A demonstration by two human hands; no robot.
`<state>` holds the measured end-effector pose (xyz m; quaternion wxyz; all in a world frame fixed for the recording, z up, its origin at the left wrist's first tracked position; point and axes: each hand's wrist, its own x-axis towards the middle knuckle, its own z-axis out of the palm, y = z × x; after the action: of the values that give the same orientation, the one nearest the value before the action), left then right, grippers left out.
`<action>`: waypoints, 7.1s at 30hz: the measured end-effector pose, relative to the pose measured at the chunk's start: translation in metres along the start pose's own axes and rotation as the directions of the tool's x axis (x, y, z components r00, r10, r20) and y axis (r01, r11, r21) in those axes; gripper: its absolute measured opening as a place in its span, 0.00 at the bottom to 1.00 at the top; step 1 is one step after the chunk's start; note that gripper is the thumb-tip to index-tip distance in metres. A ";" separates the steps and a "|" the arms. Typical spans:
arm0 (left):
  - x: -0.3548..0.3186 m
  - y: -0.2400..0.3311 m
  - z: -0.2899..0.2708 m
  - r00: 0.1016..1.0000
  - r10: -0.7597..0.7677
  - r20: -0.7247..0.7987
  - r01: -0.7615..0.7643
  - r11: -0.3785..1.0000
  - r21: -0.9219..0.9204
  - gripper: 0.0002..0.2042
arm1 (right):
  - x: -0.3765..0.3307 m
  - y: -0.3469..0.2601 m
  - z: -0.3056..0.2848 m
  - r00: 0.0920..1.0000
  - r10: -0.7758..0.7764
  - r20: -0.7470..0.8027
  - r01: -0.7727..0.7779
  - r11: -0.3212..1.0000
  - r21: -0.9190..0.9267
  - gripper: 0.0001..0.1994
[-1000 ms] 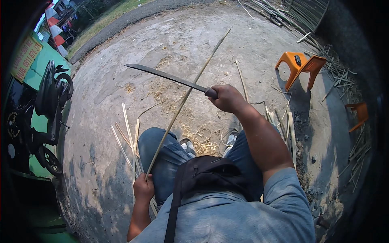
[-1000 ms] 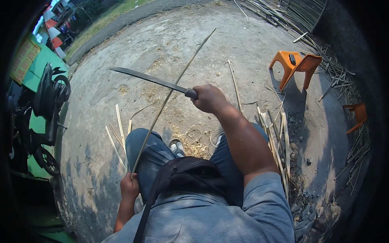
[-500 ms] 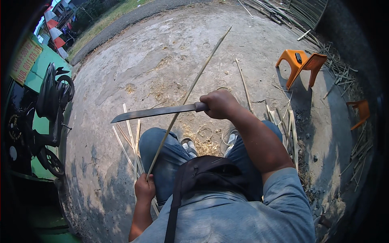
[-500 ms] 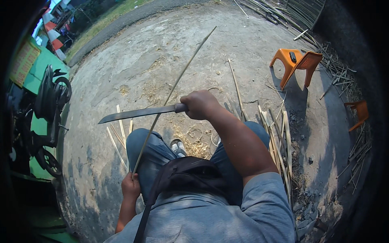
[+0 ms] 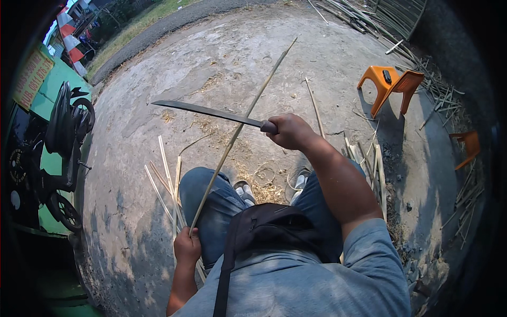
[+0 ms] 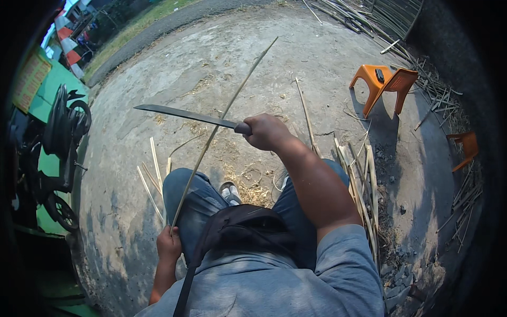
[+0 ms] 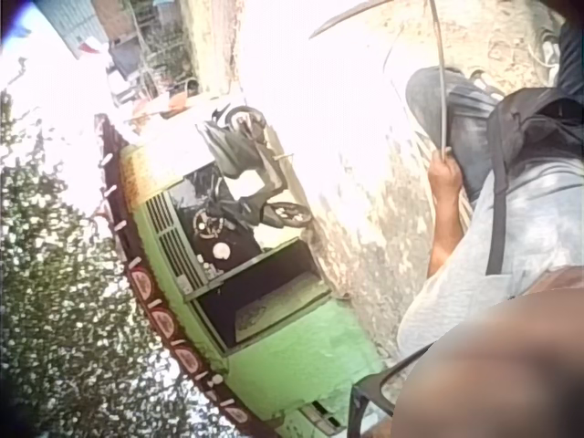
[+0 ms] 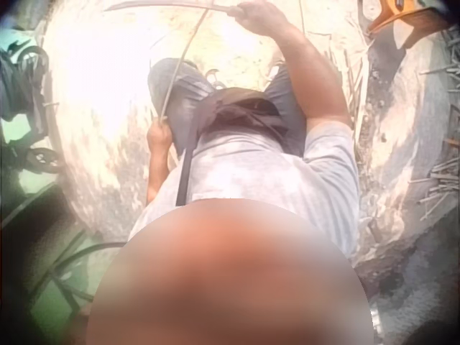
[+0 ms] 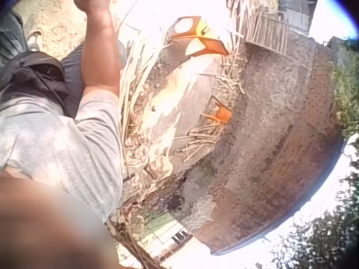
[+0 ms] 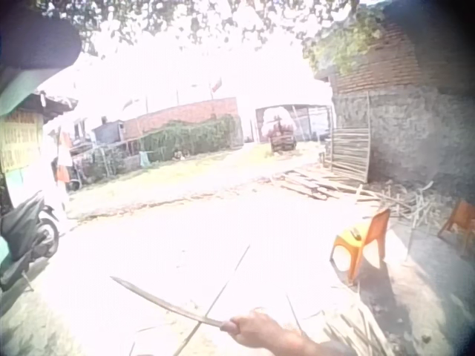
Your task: The person strips layers from a length of bamboo using a large knife, holding the bamboo between their legs and drawing the blade down the side repeatedly.
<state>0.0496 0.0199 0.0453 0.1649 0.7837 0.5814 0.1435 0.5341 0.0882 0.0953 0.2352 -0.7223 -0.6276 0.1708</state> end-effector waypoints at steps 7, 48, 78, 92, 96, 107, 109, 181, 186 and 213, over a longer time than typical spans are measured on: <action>-0.001 0.000 0.000 1.000 -0.014 -0.007 0.015 0.999 0.040 0.27 | -0.009 -0.030 -0.001 0.982 -0.103 0.156 0.137 0.965 -0.224 0.07; 0.000 -0.006 0.004 0.999 0.032 -0.022 -0.032 0.999 -0.010 0.28 | -0.003 -0.001 -0.016 0.996 -0.088 -0.012 0.086 0.987 -0.132 0.06; 0.000 -0.003 -0.002 0.999 0.032 -0.003 -0.032 0.999 0.043 0.29 | -0.004 0.007 -0.001 0.988 0.007 -0.152 -0.022 0.995 -0.099 0.08; 0.001 -0.001 -0.002 1.000 0.013 0.010 -0.013 1.000 -0.006 0.30 | -0.001 -0.008 0.004 0.971 -0.234 -0.045 0.217 0.947 -0.236 0.04; 0.001 0.001 -0.003 1.000 0.025 -0.002 -0.025 1.000 0.014 0.30 | 0.002 0.019 -0.003 0.977 0.012 -0.213 -0.016 1.000 -0.015 0.08; 0.000 0.000 -0.003 1.000 0.004 0.016 -0.004 1.000 -0.028 0.28 | -0.012 -0.020 0.008 0.970 -0.243 0.014 0.239 0.943 -0.232 0.04; -0.001 -0.002 -0.002 1.000 -0.004 0.027 0.005 0.999 -0.038 0.28 | -0.011 -0.025 0.007 0.960 -0.275 0.055 0.280 0.924 -0.261 0.03; -0.003 -0.004 0.006 1.000 0.000 -0.015 0.000 0.999 -0.036 0.29 | -0.006 -0.020 0.012 0.994 -0.098 0.055 0.101 0.992 -0.069 0.08; -0.002 -0.009 0.010 0.999 0.018 -0.037 -0.018 1.000 -0.005 0.29 | -0.005 -0.031 0.022 0.942 -0.321 0.094 0.335 0.913 -0.233 0.05; 0.000 -0.012 0.012 1.000 0.021 -0.016 -0.022 0.995 -0.099 0.29 | -0.005 -0.026 0.008 0.906 -0.409 0.106 0.422 0.862 -0.280 0.04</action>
<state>0.0441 0.0221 0.0293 0.1978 0.7797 0.5662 0.1799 0.5075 0.0870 0.1032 0.1418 -0.5933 -0.7916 0.0355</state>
